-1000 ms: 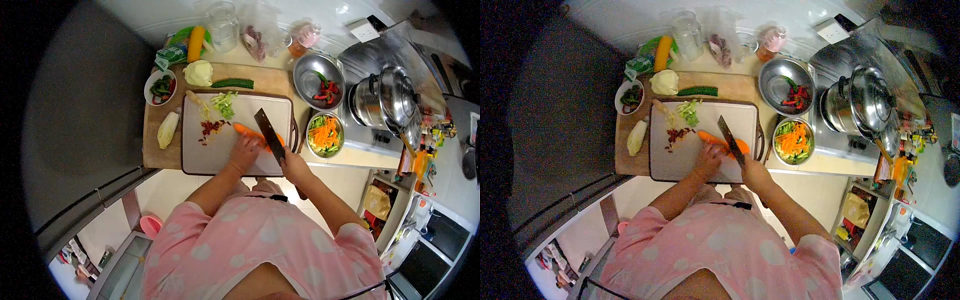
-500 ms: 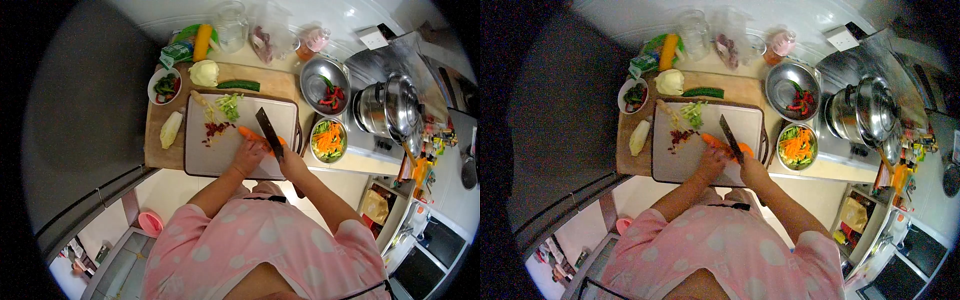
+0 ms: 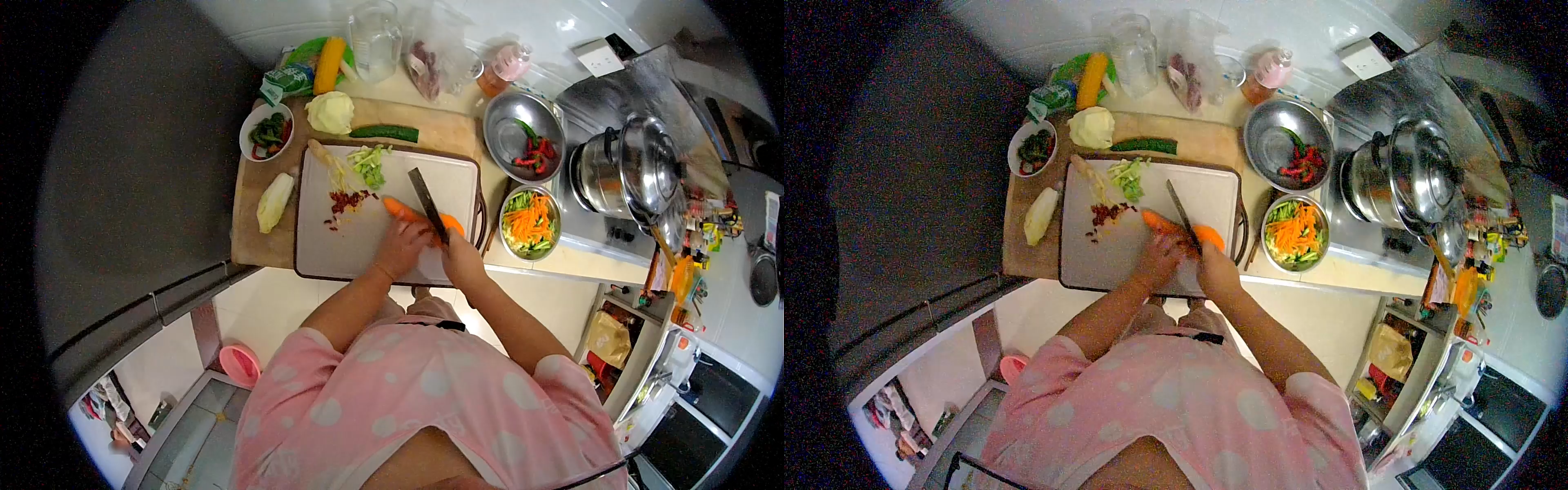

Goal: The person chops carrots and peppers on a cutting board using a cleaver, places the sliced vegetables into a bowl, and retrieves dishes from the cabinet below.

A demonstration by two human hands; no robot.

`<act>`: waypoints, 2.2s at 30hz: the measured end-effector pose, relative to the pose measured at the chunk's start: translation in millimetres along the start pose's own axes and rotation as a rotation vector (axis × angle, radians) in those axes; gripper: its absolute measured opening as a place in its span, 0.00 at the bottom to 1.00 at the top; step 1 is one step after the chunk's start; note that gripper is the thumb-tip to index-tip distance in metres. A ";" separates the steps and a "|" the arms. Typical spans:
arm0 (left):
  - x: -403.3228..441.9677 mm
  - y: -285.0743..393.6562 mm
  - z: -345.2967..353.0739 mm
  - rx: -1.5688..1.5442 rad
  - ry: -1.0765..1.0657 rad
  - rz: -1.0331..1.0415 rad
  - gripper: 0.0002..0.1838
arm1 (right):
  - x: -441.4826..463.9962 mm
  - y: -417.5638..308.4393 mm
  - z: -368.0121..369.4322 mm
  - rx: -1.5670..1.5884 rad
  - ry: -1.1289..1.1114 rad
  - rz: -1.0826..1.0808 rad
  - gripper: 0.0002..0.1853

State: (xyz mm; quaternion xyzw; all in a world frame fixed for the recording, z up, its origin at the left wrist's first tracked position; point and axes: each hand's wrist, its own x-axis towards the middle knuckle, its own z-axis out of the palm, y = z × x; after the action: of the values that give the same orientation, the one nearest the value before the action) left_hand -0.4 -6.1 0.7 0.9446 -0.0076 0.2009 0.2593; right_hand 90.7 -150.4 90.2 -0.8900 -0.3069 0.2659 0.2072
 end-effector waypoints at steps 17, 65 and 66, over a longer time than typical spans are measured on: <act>8.7 5.3 -13.6 0.014 0.051 0.042 0.12 | -39.2 -21.1 -54.7 0.063 -0.079 0.108 0.14; 7.7 8.7 -18.2 0.064 -0.075 -0.001 0.14 | 4.9 -8.4 1.3 0.026 0.041 0.012 0.20; 7.6 9.5 -18.2 0.025 -0.082 -0.024 0.16 | 4.8 -9.5 -0.5 0.011 0.033 0.026 0.20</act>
State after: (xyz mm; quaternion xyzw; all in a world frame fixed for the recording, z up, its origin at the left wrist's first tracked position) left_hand -1.4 -4.7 22.6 0.9552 -0.0042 0.1591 0.2493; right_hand 90.1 -140.5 94.0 -0.8969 -0.2904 0.2557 0.2139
